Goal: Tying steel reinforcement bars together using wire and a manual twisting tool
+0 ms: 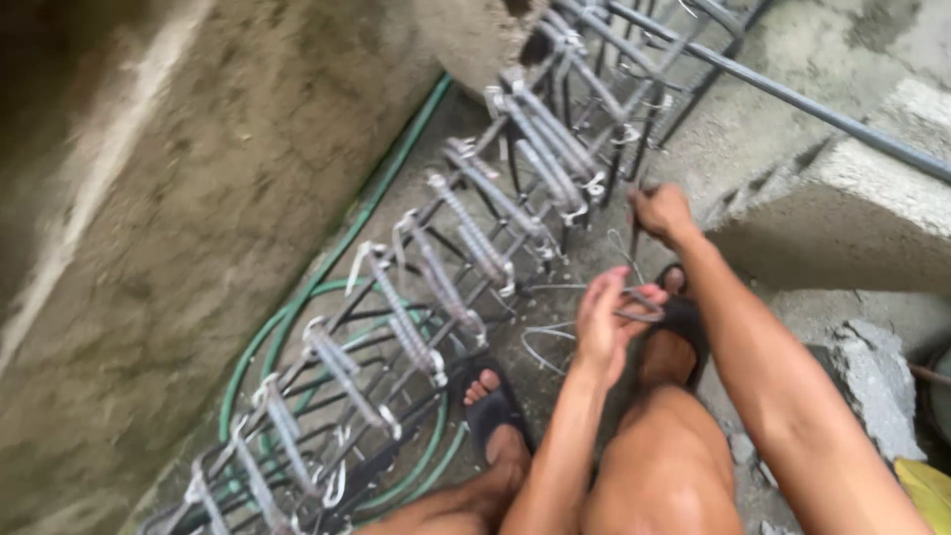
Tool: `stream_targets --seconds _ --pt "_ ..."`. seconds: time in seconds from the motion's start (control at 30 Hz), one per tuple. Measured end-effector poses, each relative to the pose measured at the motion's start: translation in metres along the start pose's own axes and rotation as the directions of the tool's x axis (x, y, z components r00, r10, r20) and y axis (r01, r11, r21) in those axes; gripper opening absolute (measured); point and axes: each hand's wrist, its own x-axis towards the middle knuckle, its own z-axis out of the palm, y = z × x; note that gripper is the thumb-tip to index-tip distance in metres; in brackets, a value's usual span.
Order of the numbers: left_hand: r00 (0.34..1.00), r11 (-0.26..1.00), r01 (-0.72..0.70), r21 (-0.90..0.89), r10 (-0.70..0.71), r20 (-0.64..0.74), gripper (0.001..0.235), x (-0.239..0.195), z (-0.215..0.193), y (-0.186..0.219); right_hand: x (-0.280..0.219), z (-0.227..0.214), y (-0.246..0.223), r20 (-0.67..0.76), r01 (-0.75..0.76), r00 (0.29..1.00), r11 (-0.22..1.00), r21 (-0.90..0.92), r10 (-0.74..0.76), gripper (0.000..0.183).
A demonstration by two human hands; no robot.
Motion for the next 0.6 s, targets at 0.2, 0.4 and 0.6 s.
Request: stream_targets --seconds 0.2,0.4,0.6 --pt "0.986 0.895 -0.166 0.415 0.147 0.077 0.044 -0.007 -0.012 -0.005 -0.023 0.062 0.014 0.266 -0.347 0.937 0.525 0.777 0.225 0.033" --pt "0.939 0.525 -0.009 0.851 0.298 -0.174 0.045 -0.089 -0.022 0.072 -0.154 0.048 -0.061 0.180 -0.292 0.953 0.900 0.325 0.244 0.083" --pt "0.907 0.386 -0.405 0.829 0.284 0.311 0.060 -0.220 0.036 0.154 -0.386 -0.106 -0.236 0.189 -0.182 0.975 0.914 0.363 0.119 0.067"
